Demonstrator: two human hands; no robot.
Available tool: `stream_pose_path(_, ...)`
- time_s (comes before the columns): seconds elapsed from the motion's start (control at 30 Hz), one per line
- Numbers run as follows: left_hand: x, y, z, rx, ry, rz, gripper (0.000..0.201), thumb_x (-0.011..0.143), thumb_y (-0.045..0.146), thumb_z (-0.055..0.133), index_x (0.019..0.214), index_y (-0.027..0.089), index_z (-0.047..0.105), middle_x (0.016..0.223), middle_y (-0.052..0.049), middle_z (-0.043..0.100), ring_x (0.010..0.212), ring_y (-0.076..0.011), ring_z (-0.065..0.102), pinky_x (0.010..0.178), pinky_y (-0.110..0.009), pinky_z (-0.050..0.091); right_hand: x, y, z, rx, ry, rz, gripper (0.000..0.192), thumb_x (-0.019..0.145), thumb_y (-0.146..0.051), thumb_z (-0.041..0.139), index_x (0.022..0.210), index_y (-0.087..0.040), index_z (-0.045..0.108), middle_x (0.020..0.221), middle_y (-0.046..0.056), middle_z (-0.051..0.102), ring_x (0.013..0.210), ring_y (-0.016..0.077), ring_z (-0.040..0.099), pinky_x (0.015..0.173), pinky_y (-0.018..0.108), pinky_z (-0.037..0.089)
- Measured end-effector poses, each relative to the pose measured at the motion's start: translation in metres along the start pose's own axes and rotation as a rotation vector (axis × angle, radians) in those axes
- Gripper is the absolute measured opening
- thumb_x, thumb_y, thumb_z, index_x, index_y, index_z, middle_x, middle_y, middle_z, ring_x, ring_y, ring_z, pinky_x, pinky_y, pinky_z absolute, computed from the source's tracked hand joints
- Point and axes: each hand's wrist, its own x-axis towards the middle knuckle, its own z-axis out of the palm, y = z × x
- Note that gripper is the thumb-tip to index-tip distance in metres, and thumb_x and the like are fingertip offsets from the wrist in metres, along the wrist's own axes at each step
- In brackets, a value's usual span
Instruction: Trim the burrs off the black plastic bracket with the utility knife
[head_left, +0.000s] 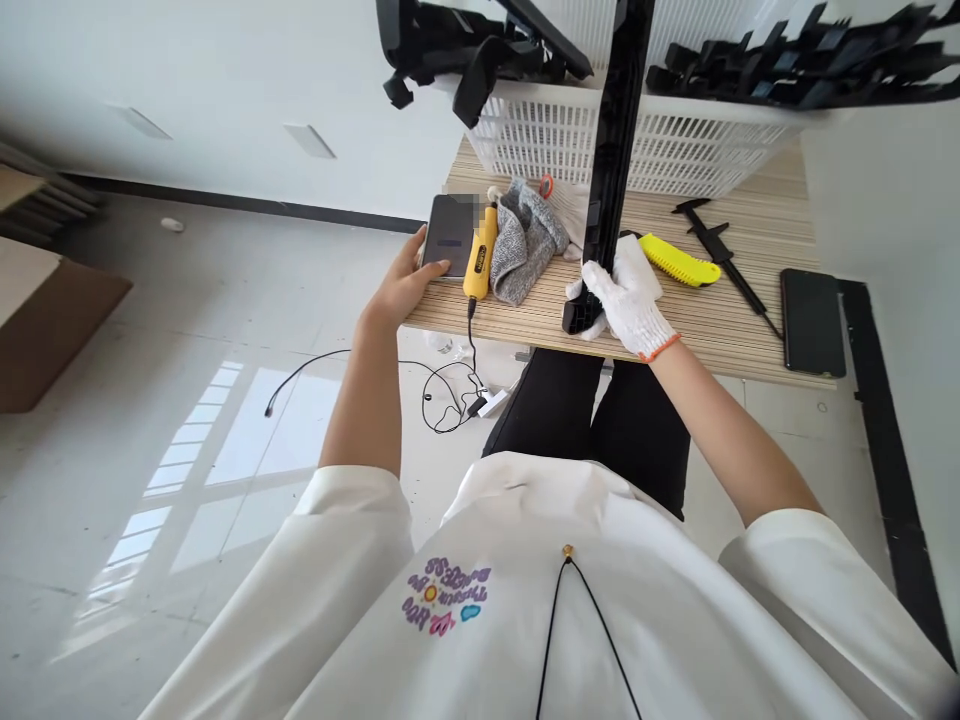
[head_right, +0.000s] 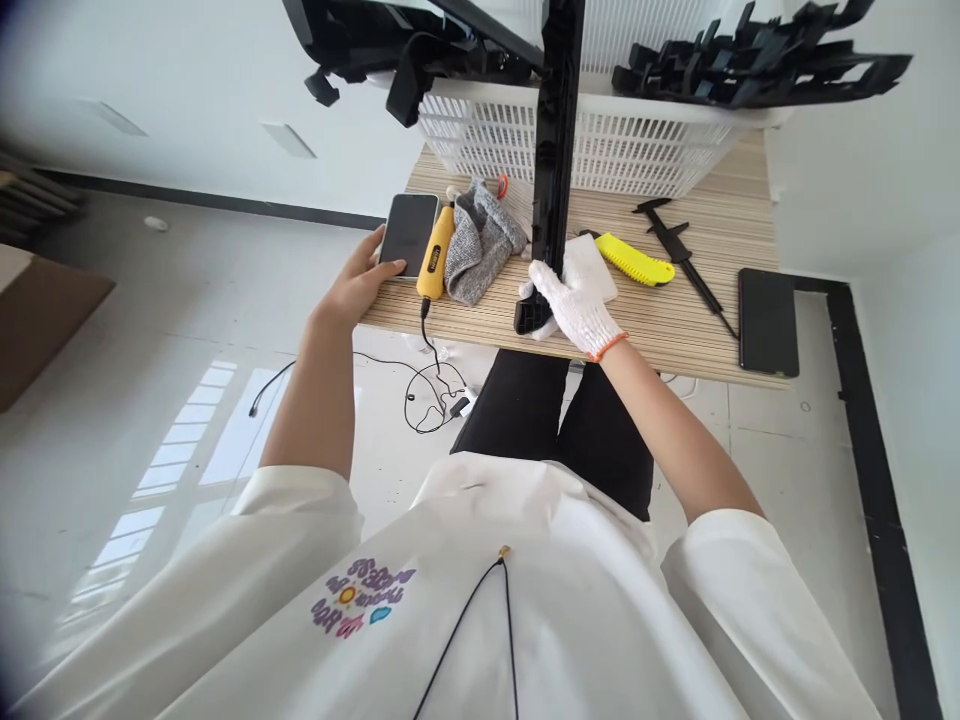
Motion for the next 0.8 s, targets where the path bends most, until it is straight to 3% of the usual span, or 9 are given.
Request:
stream_pose_path(0.23,-0.002,0.002,0.001,-0.006,0.019,-0.01,0.087,0.088,0.049,0.073,0.162,0.023,0.035,0.14,-0.013,0.067,0.135,-0.0367,0.061,0.121,-0.058,0.041,0.001,0.005,0.0,0.037,0.009,-0.022,0.045,0.089,-0.056,0.071,0.11,-0.023,0.051,0.089,0.001,0.071,0.064,0.0153,0.068,0.038,0.023,0.054)
stream_pose_path(0.4,-0.005,0.009,0.003,-0.056,0.032,-0.051,0.094,0.083,0.047,0.078,0.162,0.021,0.036,0.14,-0.014,0.068,0.13,-0.0359,0.065,0.116,-0.053,0.048,-0.002,-0.001,-0.002,0.063,-0.016,0.014,0.053,0.08,-0.06,0.08,0.106,-0.025,0.051,0.09,0.002,0.069,0.068,0.0176,0.068,0.035,0.025,0.055)
stream_pose_path(0.63,-0.005,0.008,0.001,-0.05,0.028,-0.069,0.087,0.085,0.045,0.075,0.161,0.024,0.038,0.139,-0.012,0.07,0.129,-0.0346,0.066,0.115,-0.05,0.05,-0.005,-0.003,-0.002,0.077,-0.034,0.03,0.044,0.086,-0.058,0.074,0.104,-0.025,0.05,0.087,0.002,0.069,0.065,0.0174,0.067,0.034,0.026,0.055)
stream_pose_path(0.8,-0.006,0.009,0.001,-0.066,0.015,-0.077,0.089,0.086,0.046,0.074,0.163,0.023,0.034,0.15,-0.013,0.062,0.139,-0.0351,0.058,0.12,-0.052,0.044,-0.007,-0.005,-0.003,0.047,-0.037,0.051,0.042,0.088,-0.056,0.07,0.109,-0.024,0.051,0.09,0.001,0.07,0.066,0.0173,0.068,0.035,0.024,0.055)
